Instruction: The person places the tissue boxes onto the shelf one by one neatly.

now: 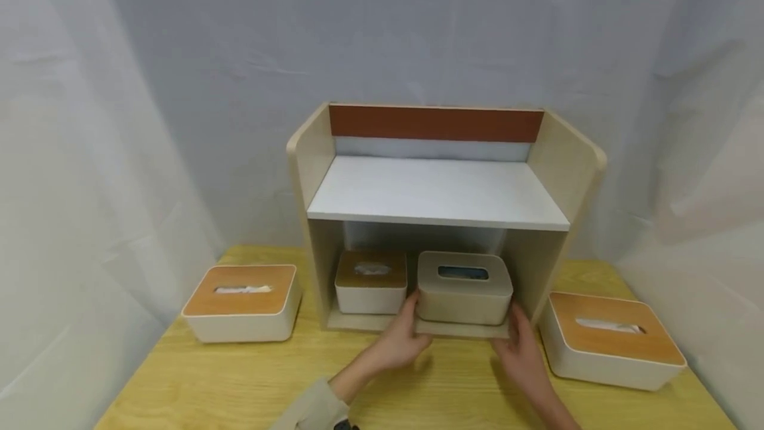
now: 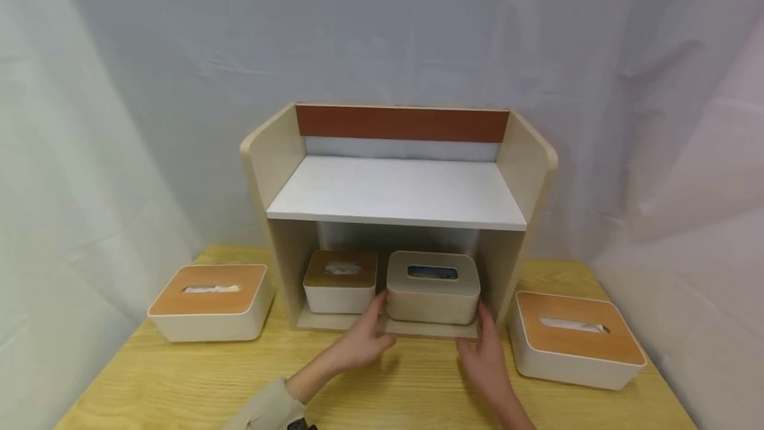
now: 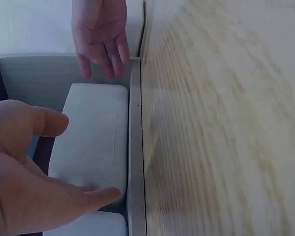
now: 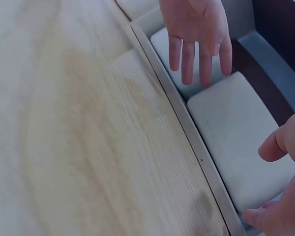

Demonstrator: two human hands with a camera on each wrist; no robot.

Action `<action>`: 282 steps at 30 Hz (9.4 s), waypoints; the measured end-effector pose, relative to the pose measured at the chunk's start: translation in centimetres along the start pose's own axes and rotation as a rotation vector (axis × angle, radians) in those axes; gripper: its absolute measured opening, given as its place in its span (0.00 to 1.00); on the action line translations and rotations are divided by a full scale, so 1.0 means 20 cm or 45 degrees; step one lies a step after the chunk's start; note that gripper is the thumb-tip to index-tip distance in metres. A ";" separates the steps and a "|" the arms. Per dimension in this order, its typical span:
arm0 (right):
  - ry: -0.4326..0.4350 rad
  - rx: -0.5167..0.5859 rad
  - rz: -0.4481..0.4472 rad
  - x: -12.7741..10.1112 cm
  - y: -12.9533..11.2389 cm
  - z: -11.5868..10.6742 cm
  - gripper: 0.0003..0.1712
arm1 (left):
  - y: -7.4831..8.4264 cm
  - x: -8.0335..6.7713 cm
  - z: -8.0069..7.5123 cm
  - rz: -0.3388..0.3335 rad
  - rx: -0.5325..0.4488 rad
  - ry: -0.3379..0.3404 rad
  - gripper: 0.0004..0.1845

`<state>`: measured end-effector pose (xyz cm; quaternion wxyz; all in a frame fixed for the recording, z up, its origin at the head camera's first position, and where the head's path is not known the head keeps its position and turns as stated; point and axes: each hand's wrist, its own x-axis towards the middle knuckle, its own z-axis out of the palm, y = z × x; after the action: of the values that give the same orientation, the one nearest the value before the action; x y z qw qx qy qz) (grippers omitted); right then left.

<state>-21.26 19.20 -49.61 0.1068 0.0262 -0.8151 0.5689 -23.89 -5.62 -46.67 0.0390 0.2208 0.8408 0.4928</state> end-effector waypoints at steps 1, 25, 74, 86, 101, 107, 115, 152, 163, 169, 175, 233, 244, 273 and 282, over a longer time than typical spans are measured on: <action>0.004 0.004 0.012 -0.01 0.00 0.00 0.44 | 0.00 -0.01 -0.01 -0.004 0.007 -0.013 0.45; -0.070 0.095 0.145 -0.13 -0.13 0.11 0.34 | 0.10 -0.23 -0.12 -0.036 0.008 -0.131 0.43; -0.535 0.197 -0.128 -0.14 -0.43 0.63 0.40 | -0.03 -0.62 -0.63 -0.254 -0.002 0.182 0.35; -0.713 0.279 -0.152 -0.13 -0.54 0.92 0.40 | -0.11 -0.70 -1.00 -0.240 0.080 0.481 0.27; -0.756 0.177 -0.087 -0.06 -0.67 1.31 0.41 | -0.33 -0.78 -1.40 -0.278 0.132 0.544 0.50; -0.721 0.181 -0.174 -0.05 -0.70 1.46 0.45 | -0.42 -0.80 -1.49 -0.319 0.105 0.480 0.52; -0.609 0.153 -0.094 0.00 -0.74 1.55 0.55 | -0.49 -0.79 -1.52 -0.478 -0.027 0.166 0.58; -0.797 -0.032 -0.276 -0.18 -0.76 1.36 0.60 | -0.32 -1.03 -1.45 -0.358 0.319 0.397 0.42; -0.742 0.040 -0.262 -0.29 -0.78 1.24 0.59 | -0.20 -1.07 -1.36 -0.322 0.411 0.482 0.44; -0.749 0.195 -0.182 -0.32 -0.78 1.16 0.60 | -0.16 -1.07 -1.28 -0.370 0.509 0.487 0.47; -0.734 0.274 -0.178 -0.34 -0.76 1.08 0.60 | -0.15 -1.06 -1.18 -0.344 0.495 0.504 0.52; -0.319 -0.027 -0.557 -0.18 -1.14 0.05 0.56 | 0.63 -0.69 -0.97 0.575 0.220 0.638 0.40; -0.353 -0.029 -0.497 -0.01 -1.29 -0.07 0.54 | 0.81 -0.49 -1.06 0.466 0.284 0.619 0.34; -0.387 0.050 -0.414 0.43 -1.33 -0.03 0.49 | 0.84 -0.09 -1.20 0.237 0.355 0.482 0.32; -0.344 0.089 -0.314 0.54 -1.30 -0.04 0.50 | 0.87 0.03 -1.20 0.196 0.424 0.480 0.30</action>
<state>-27.46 11.64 -23.09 0.0642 0.2060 -0.7924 0.5706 -25.52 -17.59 -19.49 -0.1928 0.1920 0.8834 0.3814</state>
